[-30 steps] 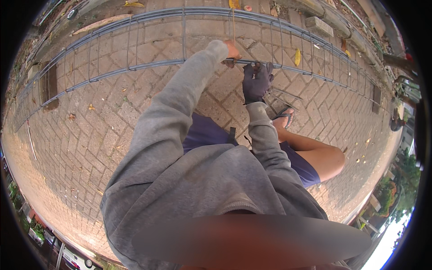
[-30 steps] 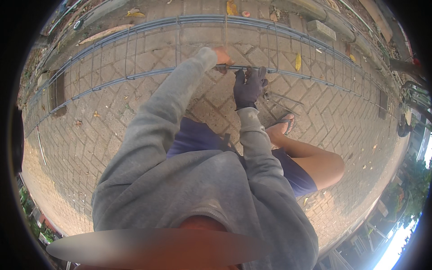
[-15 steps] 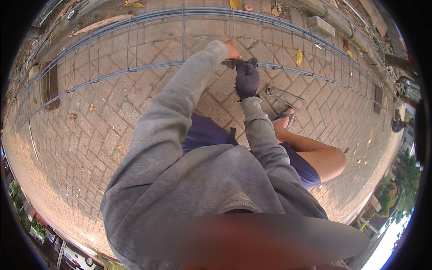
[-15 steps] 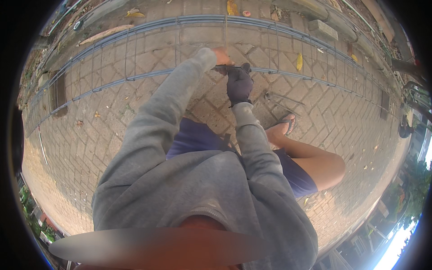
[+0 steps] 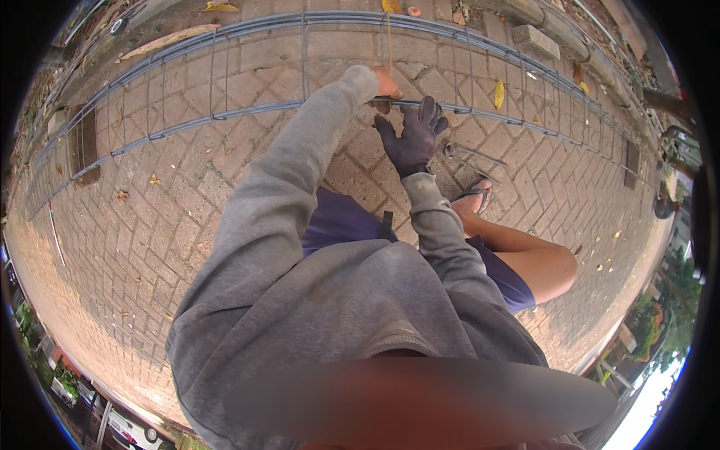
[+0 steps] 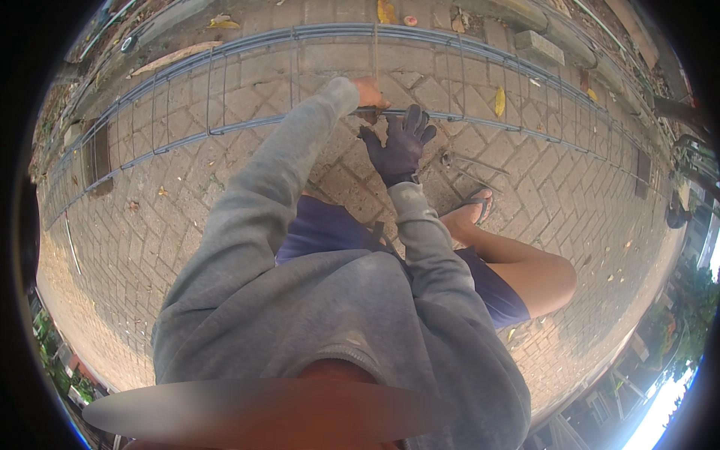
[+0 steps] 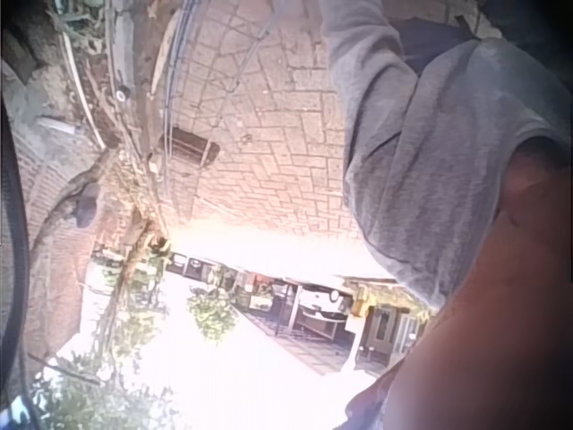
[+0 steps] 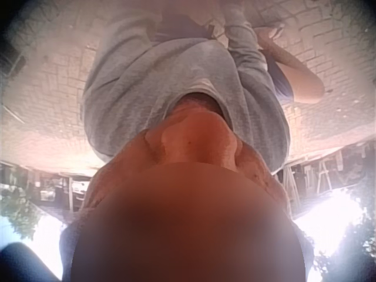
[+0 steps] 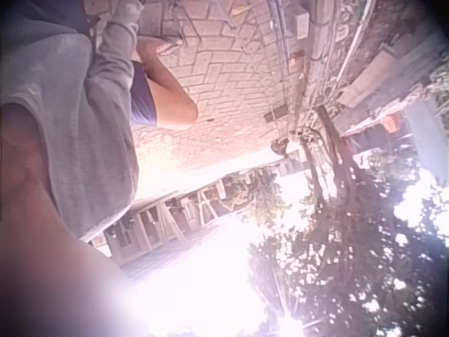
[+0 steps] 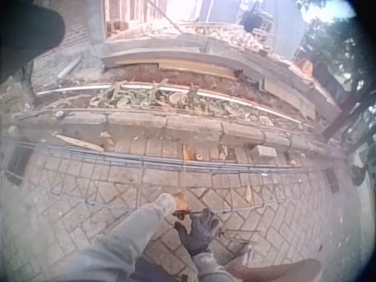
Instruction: The person uses pliers to twist wire ties and secure a wire mesh panel to a metal frame on a paved outdoor area. The person repeatedly positions the mesh, loops wire ties through the frame, and twists them to fasten the mesh in place.
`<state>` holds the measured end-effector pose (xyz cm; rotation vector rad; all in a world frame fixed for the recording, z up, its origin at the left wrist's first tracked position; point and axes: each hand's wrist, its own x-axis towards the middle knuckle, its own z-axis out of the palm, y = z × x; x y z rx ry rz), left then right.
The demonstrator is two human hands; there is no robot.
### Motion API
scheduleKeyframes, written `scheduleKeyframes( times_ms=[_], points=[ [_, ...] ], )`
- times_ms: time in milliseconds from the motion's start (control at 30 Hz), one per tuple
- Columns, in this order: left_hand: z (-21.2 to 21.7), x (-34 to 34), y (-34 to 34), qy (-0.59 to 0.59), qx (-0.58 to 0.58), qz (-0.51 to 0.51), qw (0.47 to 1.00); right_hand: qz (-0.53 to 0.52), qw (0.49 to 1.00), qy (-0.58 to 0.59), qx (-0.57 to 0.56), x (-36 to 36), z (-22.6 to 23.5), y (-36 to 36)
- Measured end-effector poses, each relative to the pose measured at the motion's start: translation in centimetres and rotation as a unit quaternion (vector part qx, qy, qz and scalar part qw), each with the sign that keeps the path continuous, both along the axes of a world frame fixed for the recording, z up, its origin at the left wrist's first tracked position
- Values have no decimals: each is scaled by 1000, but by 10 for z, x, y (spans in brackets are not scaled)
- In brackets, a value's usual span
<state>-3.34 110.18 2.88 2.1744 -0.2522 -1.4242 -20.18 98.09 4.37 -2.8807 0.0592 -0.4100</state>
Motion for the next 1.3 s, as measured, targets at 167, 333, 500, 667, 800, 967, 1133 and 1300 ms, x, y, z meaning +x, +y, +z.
scheduleKeyframes(
  times_ms=[167, 333, 500, 667, 800, 967, 1133, 1300],
  points=[
    [-17, -4, -2, -126, 32, 7, 992, -23, 984, 92, 150, 20, -4, 5],
    [-9, -2, 0, -162, 23, -33, 986, -28, 953, 144, 265, 27, -22, -4],
    [7, -3, 8, -2, -18, -6, 1000, -157, 775, 286, 542, 34, -30, -14],
    [3, -1, 11, 3, -79, 2, 997, -54, 956, 142, 253, 13, -17, -21],
    [1, 2, 7, 4, -46, -29, 998, 63, 998, 11, -17, 2, -9, -21],
    [5, 3, 7, 6, -41, -36, 998, 153, 988, 30, -17, 18, -9, -20],
    [-1, 5, 8, -49, -57, -129, 989, 149, 989, 18, 5, 18, 3, -14],
    [-4, 5, 7, -54, -53, -154, 985, 143, 989, 25, 20, 17, 14, -1]
  ],
)
